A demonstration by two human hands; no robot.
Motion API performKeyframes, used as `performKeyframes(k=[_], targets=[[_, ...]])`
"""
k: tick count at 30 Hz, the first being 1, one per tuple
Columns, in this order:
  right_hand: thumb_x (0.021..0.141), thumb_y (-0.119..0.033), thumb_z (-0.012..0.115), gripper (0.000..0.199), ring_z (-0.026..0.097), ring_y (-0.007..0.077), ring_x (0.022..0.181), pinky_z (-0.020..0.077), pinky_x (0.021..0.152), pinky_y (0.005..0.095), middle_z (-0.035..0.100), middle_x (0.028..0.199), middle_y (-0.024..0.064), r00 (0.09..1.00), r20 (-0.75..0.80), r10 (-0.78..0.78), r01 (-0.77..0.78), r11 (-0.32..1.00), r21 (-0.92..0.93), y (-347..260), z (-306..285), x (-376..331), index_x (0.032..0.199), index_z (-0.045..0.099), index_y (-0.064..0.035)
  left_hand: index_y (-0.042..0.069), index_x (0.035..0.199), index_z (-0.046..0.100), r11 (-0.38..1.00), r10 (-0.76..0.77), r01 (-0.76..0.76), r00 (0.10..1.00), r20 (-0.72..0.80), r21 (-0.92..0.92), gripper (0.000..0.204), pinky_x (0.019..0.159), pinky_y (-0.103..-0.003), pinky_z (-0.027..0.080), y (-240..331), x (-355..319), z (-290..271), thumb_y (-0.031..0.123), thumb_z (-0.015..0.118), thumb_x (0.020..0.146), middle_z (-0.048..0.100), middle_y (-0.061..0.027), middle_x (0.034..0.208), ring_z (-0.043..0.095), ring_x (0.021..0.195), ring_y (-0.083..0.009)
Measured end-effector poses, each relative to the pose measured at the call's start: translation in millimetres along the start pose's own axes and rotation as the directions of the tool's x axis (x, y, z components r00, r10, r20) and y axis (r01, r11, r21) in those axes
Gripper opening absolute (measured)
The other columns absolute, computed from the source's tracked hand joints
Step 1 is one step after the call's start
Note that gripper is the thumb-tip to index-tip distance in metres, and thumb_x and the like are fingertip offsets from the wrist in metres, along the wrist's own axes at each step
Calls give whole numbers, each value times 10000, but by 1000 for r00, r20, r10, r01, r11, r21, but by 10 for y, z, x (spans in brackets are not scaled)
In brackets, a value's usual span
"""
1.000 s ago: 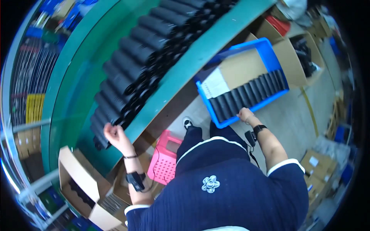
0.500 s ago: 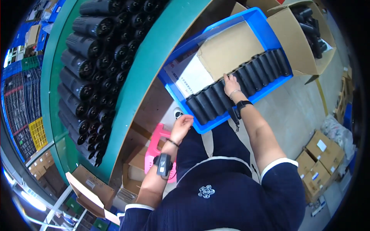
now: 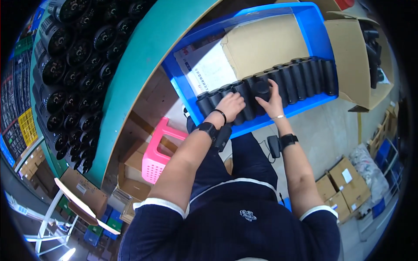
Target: The person picks up a black cylinder from the table, fits a cap onto its end, and places it into a blue tray, repeating this process for several items.
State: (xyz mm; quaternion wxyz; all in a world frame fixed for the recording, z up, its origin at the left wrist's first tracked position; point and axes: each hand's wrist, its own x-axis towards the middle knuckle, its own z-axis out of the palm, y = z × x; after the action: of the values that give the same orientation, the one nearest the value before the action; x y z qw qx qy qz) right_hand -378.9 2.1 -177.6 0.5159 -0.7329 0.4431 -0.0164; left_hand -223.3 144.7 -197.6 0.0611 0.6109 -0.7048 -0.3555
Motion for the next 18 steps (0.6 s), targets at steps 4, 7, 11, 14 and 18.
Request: performKeyframes(k=[4,7,11,14,18], targets=[[732,14,724,639,566,175,1076,458,934,321,580,1164,82,999,2,37,-36,933,359,158,-291,-196,1303,438,11,149,1271,520,971,117,-72,975,-189,229,573,1080,-421,285,27,-69,281,116,663,718,483,-77,1327,369,1322,-259],[784,-42,665,567,597,214,1024,481,917,341,594,1127,102,965,-162,206,-31,704,709,228,-523,-368,1308,448,-28,241,1399,395,948,123,-86,987,-103,307,637,1129,-464,208,25,117,314,148,593,800,400,-54,1427,262,1401,-252],[858,-246,589,481,610,305,1002,486,925,430,592,1121,166,923,-6,384,-94,240,966,297,-654,-530,1262,465,-16,246,1354,449,906,205,-170,978,-50,386,486,1133,-498,194,44,355,430,218,511,873,413,-14,1418,272,1391,-233],[879,-363,563,552,598,319,1030,459,962,454,586,1168,198,911,75,406,-135,123,983,436,-654,-581,1230,476,53,209,1312,487,889,219,-196,976,-8,413,439,1127,-517,200,98,533,544,235,501,874,474,-3,1341,331,1340,-235],[869,-296,573,517,587,315,1058,444,985,450,571,1191,199,927,81,366,-129,108,986,469,-536,-729,1250,468,38,148,1218,552,729,179,-158,983,37,666,353,1103,-493,237,77,661,541,249,490,885,538,-24,1241,450,1211,-244]])
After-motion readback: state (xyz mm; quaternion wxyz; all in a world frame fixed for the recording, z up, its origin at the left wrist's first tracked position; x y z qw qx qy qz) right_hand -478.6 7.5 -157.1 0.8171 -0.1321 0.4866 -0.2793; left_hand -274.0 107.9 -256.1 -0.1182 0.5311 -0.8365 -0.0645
